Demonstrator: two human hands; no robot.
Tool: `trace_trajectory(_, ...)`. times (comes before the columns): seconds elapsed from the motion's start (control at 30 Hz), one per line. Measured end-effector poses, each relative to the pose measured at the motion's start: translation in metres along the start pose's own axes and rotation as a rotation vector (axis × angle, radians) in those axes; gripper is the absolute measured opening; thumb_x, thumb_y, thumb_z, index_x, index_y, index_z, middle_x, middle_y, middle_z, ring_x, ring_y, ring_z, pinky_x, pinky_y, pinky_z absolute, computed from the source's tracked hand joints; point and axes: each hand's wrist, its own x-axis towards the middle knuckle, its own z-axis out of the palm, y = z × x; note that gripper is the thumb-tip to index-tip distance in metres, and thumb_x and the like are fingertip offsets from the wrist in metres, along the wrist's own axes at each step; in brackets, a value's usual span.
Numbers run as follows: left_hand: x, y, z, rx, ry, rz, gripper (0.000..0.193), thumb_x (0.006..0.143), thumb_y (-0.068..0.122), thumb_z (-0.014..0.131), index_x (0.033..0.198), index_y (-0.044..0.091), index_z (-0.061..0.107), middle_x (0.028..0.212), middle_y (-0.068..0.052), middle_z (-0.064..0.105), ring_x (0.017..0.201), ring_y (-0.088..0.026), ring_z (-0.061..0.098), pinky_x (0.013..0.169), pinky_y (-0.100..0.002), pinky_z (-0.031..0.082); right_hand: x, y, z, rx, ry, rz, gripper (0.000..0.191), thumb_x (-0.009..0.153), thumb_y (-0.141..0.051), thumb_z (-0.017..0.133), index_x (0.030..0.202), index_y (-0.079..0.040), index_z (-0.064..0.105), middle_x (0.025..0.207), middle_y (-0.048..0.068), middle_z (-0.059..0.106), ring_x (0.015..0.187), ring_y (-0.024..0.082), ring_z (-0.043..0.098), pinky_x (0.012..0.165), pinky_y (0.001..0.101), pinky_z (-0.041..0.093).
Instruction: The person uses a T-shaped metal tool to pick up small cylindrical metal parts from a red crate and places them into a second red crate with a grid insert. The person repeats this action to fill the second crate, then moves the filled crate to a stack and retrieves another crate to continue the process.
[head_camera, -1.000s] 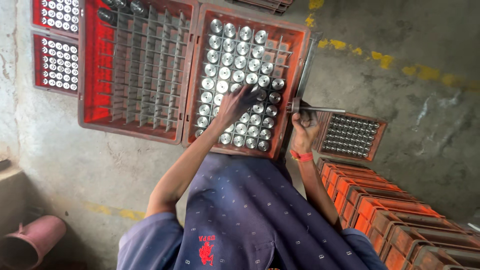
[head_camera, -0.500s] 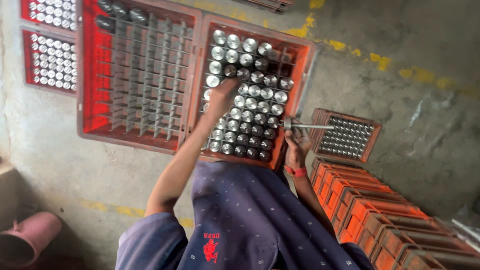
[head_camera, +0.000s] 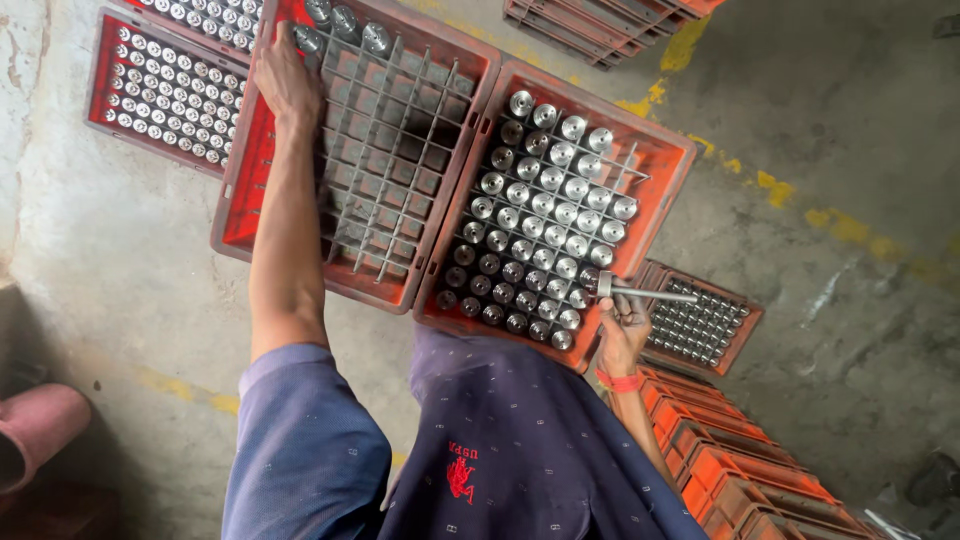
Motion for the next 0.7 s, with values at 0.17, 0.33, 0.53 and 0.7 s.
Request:
trace_trajectory(0.17,-0.008,-0.008,-0.022,-0.207,0.129,0.127,0.041,0.082,0.019,0.091,0.111,0.002,0.067,0.096,-0.018,0.073,0.087,-0.035,0.072,0.079,-0.045,0.057,-0.006,0.004,0.001,0.065,-0.031,-0.002,0.045,0.088,0.006,0.074,0.131,0.005,0.060,0.118,0.004,0.063,0.112,0.012,0.059,0.098,0.0240,0.047)
trace_trajectory(0.33,-0.093,-0.013,-0.076,-0.955,0.135,0.009,0.039,0.088,0.015,0.087,0.119,0.002,0.067,0.104,-0.006,0.070,0.093,-0.019,0.068,0.085,-0.035,0.058,-0.015,0.003,0.003,0.015,-0.084,0.046,0.047,0.090,0.005,0.072,0.135,0.006,0.059,0.137,0.018,0.064,0.132,0.024,0.060,0.110,0.0307,0.047)
trace_trajectory(0.53,-0.211,0.069,-0.005,-1.217,-0.446,-0.391,0.016,0.091,0.006,0.064,0.102,0.001,0.075,0.081,-0.005,0.068,0.066,-0.011,0.062,0.056,-0.029,0.047,-0.021,-0.001,0.044,-0.046,-0.224,0.100,0.052,0.089,0.001,0.076,0.138,0.008,0.060,0.123,0.013,0.062,0.114,0.021,0.057,0.097,0.0288,0.045)
trace_trajectory(0.7,-0.335,0.131,0.011,-0.859,-0.471,0.062,0.039,0.078,0.010,0.077,0.115,0.001,0.070,0.092,-0.019,0.075,0.083,-0.029,0.072,0.075,-0.041,0.057,-0.034,-0.029,0.064,0.035,-0.378,0.099,0.050,0.093,-0.006,0.079,0.138,0.008,0.060,0.125,0.011,0.068,0.112,0.016,0.063,0.093,0.0271,0.052)
